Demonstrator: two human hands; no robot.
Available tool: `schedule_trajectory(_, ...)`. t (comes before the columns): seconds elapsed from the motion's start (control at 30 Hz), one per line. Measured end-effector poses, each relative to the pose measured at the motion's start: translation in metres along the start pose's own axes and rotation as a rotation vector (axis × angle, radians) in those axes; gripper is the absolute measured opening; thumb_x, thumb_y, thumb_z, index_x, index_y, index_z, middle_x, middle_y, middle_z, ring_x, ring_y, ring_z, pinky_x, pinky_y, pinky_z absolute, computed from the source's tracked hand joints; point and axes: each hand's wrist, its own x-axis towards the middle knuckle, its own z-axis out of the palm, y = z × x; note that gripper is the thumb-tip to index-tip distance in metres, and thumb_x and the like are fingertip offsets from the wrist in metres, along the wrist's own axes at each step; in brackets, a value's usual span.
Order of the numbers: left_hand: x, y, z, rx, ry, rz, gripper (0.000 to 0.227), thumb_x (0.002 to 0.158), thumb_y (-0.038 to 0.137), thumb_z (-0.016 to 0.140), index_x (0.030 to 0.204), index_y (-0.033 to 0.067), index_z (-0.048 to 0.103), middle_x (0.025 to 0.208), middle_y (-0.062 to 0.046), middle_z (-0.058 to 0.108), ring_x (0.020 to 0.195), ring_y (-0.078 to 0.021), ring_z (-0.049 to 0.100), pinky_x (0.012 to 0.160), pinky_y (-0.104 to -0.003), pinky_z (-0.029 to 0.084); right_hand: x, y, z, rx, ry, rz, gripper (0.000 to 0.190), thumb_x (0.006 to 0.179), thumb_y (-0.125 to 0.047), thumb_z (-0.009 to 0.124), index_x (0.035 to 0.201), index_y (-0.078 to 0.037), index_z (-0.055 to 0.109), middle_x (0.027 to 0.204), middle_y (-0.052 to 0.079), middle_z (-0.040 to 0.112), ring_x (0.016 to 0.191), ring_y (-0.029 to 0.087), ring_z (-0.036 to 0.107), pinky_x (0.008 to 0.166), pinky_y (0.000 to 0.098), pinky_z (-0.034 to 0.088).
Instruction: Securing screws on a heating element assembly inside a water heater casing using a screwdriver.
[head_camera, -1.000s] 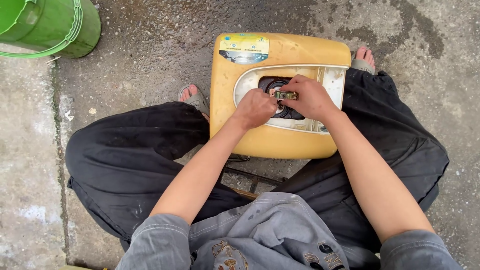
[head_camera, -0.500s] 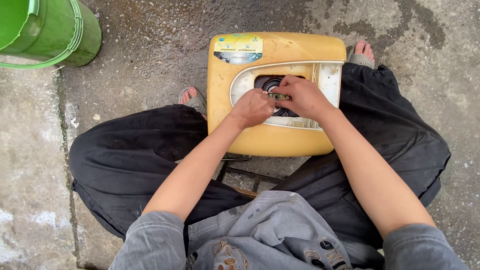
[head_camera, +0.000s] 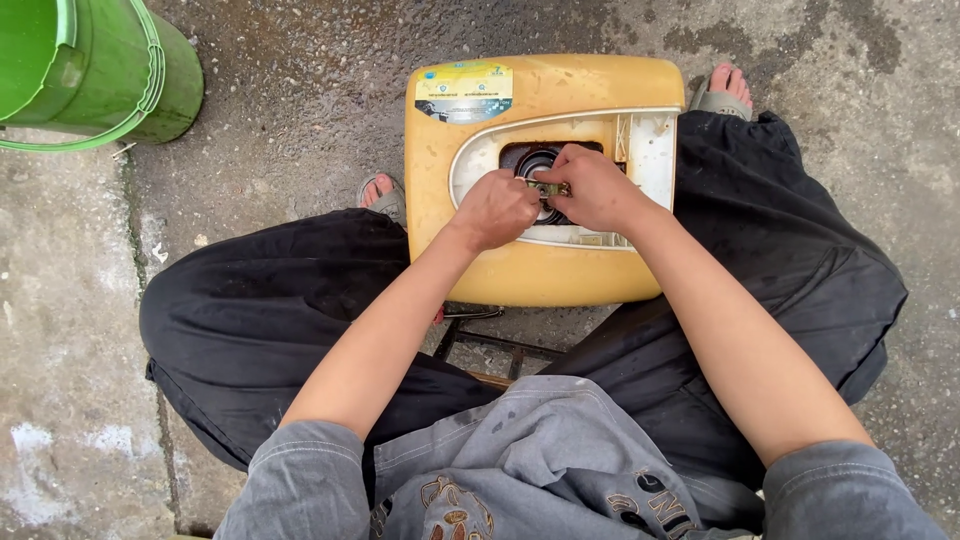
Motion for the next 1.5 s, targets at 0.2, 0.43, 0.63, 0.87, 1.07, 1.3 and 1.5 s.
schedule_trajectory(0.2,-0.001,0.000,0.009,-0.018,0.042,-0.013,0.023,0.086,0.013,0.065,0.066,0.0251,0.066,0.064,0.012,0.059,0.062,-0.0114,0.062,0.064,-0.031,0.046,-0.025,-0.031,-0.003,-0.122,0.244,0.036,0.027,0.087,-0.015,0.075,0.113,-0.010,0.075,0.101,0.006,0.063,0.093,0.031,0.071,0.077,0.0440,0.059)
schedule_trajectory(0.43,0.000,0.002,0.000,-0.026,0.052,-0.043,0.023,0.087,0.013,0.065,0.067,0.0244,0.066,0.065,0.012,0.060,0.063,-0.0111,0.063,0.065,-0.030,0.046,-0.021,-0.003,0.039,-0.336,0.211,0.112,0.011,0.087,-0.026,0.073,0.094,-0.021,0.080,0.082,0.000,0.067,0.076,0.030,0.073,0.067,0.0440,0.058)
schedule_trajectory(0.63,0.001,0.001,-0.004,-0.029,0.051,-0.060,0.025,0.088,0.010,0.064,0.068,0.0238,0.069,0.064,0.012,0.060,0.063,-0.0099,0.063,0.065,-0.029,0.046,-0.019,0.004,0.062,-0.418,0.345,0.089,0.019,0.093,-0.025,0.065,0.079,-0.018,0.075,0.070,0.000,0.062,0.066,0.031,0.070,0.060,0.0436,0.057)
schedule_trajectory(0.87,0.001,0.002,-0.023,-0.030,0.040,-0.090,0.026,0.091,0.009,0.064,0.070,0.0224,0.069,0.063,0.011,0.059,0.062,-0.0093,0.064,0.064,-0.028,0.047,-0.022,0.011,0.071,-0.504,0.526,-0.107,0.027,0.100,-0.022,0.060,0.075,-0.018,0.068,0.065,-0.001,0.060,0.059,0.026,0.066,0.052,0.0394,0.052)
schedule_trajectory(1.07,-0.001,0.001,-0.057,-0.281,0.273,-0.282,0.010,0.092,0.027,0.072,0.086,0.0190,0.073,0.073,0.003,0.060,0.070,-0.0155,0.064,0.062,-0.029,0.051,-0.020,0.020,0.075,-0.496,0.534,-0.140,0.024,0.100,-0.026,0.061,0.078,-0.019,0.067,0.064,-0.001,0.055,0.061,0.027,0.065,0.051,0.0408,0.050)
schedule_trajectory(1.3,0.001,0.000,-0.046,-0.238,0.116,-0.406,0.028,0.087,0.040,0.075,0.100,0.0152,0.072,0.110,-0.002,0.057,0.111,-0.0233,0.054,0.088,-0.041,0.043,-0.022,0.012,0.071,-0.507,0.547,-0.139,0.027,0.100,-0.023,0.060,0.076,-0.016,0.067,0.063,0.000,0.056,0.058,0.027,0.064,0.049,0.0388,0.049)
schedule_trajectory(1.5,0.000,-0.004,-0.048,-0.350,-0.007,-0.403,0.022,0.096,0.037,0.068,0.107,0.0197,0.076,0.126,0.001,0.057,0.126,-0.0221,0.049,0.095,-0.041,0.039,-0.021,0.017,0.073,-0.497,0.564,-0.137,0.028,0.100,-0.025,0.060,0.074,-0.019,0.067,0.060,-0.002,0.054,0.056,0.026,0.063,0.048,0.0382,0.047)
